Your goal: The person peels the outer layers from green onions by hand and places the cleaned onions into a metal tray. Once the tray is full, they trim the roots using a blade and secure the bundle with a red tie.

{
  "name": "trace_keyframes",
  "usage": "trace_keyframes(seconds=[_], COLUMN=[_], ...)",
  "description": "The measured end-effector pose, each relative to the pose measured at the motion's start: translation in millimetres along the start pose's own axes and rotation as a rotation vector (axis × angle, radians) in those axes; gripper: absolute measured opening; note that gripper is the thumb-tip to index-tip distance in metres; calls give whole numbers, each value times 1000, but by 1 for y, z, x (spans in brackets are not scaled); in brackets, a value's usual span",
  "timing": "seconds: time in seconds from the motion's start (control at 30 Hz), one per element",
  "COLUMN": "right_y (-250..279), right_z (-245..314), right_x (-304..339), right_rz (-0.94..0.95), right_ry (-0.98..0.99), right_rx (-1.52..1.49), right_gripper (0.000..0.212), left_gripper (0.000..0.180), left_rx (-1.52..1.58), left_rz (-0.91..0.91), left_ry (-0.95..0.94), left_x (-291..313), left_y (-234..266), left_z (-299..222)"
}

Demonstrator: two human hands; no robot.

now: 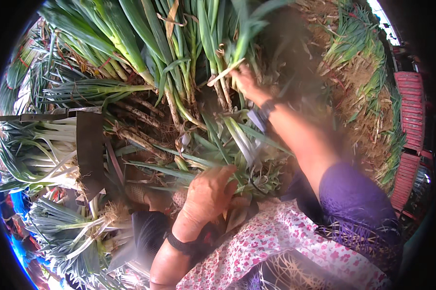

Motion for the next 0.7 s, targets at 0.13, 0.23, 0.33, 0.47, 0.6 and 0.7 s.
trace_keyframes(seconds=[0.13, 0.23, 0.33, 0.47, 0.6, 0.7], right_y=[-12, -29, -47, -69, -83, -88], right_z=[235, 283, 275, 291, 290, 301], right_x=[19, 70, 147, 223, 247, 252], right_rz=[198, 433, 539, 473, 454, 529], right_ry=[38, 5, 22, 206, 66, 118], right_rx=[-439, -321, -83, 161, 137, 296], right_gripper=[29, 33, 40, 37, 30, 32], left_gripper=[27, 24, 28, 40, 41, 29], left_rx=[105, 656, 975, 1486, 1421, 1335], left_rz=[-248, -556, -691, -552, -568, -676], left_ry=[42, 55, -9, -143, -168, -167], left_x=[19, 23, 27, 36, 56, 72], left_y=[20, 33, 55, 55, 54, 58], left_z=[9, 29, 26, 26, 25, 19])
Point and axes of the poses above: each hand's wrist, its own x-axis away from the middle knuckle, its own y-axis out of the back of the hand, z = x × y, the point moved 4 cm from there along -x, towards the middle knuckle, and after that the axes turned 5 degrees about x, right-handed, at the moved point
